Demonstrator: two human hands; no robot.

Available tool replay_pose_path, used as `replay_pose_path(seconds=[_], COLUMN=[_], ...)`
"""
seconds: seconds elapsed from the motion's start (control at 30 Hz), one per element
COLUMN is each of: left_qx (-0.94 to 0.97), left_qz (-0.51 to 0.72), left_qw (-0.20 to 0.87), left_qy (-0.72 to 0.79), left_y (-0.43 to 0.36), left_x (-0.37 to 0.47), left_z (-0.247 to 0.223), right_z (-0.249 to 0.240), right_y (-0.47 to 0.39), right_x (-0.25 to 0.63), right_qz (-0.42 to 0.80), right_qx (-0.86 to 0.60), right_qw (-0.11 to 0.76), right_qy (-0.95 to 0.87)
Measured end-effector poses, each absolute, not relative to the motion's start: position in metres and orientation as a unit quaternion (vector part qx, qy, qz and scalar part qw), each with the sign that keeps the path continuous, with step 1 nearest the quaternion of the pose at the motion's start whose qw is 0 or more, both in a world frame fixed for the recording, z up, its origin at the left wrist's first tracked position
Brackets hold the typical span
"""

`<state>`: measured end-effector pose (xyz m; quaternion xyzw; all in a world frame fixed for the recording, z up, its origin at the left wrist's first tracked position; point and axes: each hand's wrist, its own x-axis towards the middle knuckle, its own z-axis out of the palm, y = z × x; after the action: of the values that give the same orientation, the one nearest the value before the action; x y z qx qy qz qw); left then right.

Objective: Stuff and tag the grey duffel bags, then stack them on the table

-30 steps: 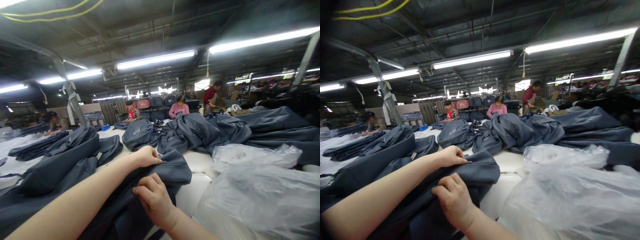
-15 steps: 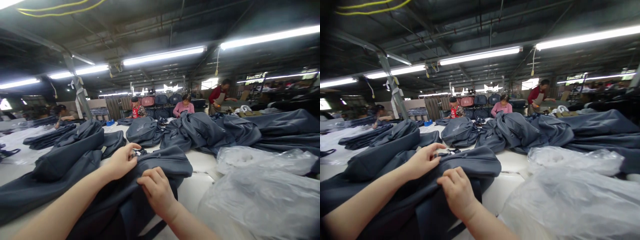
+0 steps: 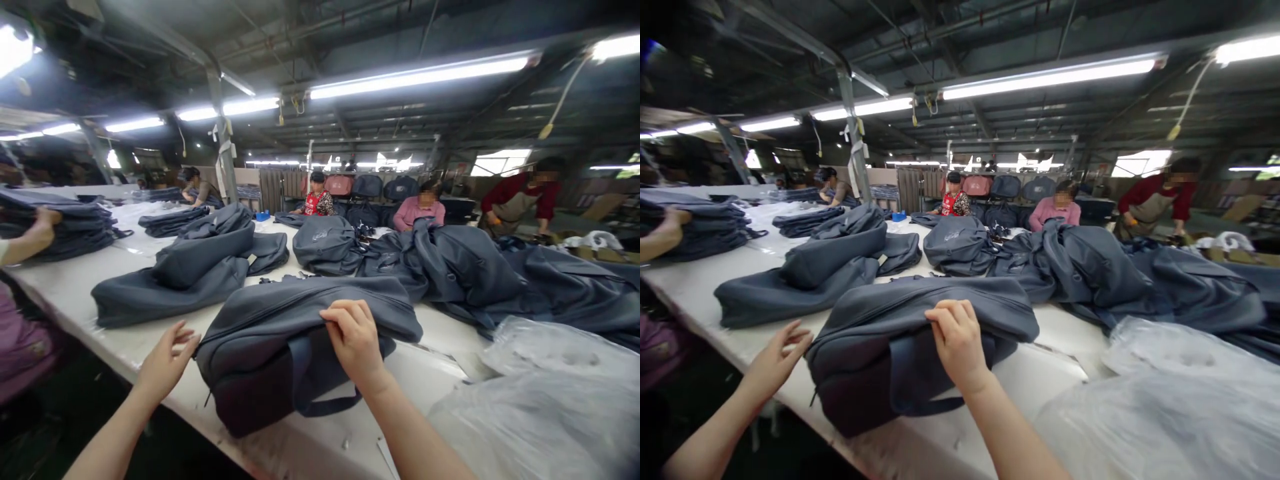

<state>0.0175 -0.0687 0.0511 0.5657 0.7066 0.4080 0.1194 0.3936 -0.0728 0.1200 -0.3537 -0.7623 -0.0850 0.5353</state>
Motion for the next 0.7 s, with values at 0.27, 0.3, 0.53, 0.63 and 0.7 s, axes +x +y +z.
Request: replay_pose_path(seconds=[0.27,0.3,0.53,0.63,0.7], left_qx=[0.816,0.820,0.752,0.643,0.543], left_qz=[0.240,0.217,0.288,0.338,0.354], left_qw=[-0.042,-0.025,0.136,0.373,0.526], left_qy=[0.524,0.529,0.578,0.577,0.551], left_y=[-0.039,-0.037,-0.009,0.008,0.013], left_x=[0.121,0.133,0.144,0.133,0.133], left_z=[0.151,0.154,0.156,0.157,0.152], right_z=[0.130,0.131,0.128,0.134,0.141], right_y=[-0.101,-0.107,-0.140,-0.152,-0.152], right_x=[0.401,0.399,0.410,0.429,0.439], right_qz=[-0.143,-0.141,0.044,0.097,0.132], right_qx=[-0.390,-0.386,-0.344,-0.318,-0.301], right_qw=[0.438,0.409,0.219,0.194,0.190], right_qy=[-0.797,-0.815,-0.912,-0.923,-0.925])
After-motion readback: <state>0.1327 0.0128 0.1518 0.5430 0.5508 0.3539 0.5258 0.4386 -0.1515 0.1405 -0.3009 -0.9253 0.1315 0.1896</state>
